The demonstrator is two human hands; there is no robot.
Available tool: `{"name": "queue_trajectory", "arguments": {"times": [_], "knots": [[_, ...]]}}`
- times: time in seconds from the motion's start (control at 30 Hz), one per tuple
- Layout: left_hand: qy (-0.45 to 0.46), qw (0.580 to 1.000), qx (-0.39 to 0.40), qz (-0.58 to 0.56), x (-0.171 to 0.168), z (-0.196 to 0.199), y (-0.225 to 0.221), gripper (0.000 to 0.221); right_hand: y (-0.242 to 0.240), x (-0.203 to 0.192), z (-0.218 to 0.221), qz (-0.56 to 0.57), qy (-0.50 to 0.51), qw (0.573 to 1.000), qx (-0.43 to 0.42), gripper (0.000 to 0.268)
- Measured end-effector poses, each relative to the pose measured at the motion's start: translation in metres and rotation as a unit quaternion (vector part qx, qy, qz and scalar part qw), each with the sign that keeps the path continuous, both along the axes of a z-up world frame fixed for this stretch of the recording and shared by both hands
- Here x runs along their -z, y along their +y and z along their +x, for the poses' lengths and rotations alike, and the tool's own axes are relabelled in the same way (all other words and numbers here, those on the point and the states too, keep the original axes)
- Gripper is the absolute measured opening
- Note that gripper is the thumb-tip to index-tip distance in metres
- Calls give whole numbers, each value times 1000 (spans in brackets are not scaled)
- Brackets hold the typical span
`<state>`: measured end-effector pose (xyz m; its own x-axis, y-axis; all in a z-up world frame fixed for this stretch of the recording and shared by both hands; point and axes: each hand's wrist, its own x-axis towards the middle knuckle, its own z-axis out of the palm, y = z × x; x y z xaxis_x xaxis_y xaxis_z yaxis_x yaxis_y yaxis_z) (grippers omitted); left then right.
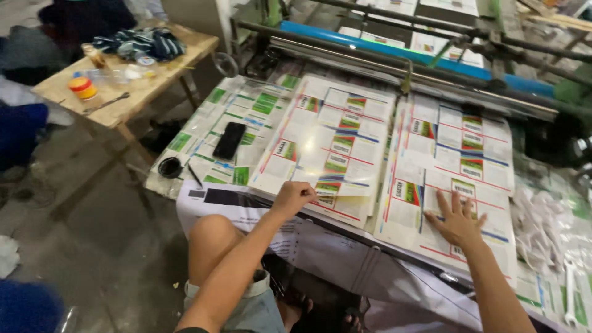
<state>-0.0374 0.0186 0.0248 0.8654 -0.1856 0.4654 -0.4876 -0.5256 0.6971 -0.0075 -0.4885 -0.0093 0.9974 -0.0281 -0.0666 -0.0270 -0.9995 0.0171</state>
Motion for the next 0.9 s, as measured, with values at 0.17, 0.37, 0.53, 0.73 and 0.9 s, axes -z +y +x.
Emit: {"name": "queue_trajectory", "arguments": {"times": [0.17,0.37,0.53,0.73,0.9], "knots": [[206,960,59,-182,31,27,10,17,6,-21,-56,-17,131,991,-16,96],[161,978,59,-122,43,41,4,14,43,-45,-118,21,69,996,-48,102],[-68,997,-21,-30,-38,-8,-19,9,55,-45,-131,15,-3,998,-54,92],[-84,995,-52,-22,-23,-13,-20,10,46,-49,-129,17,-40,995,-89,75],[12,970,1,245,22,11,-20,24,19,-27,-113,92,-75,981,-155,50]]}}
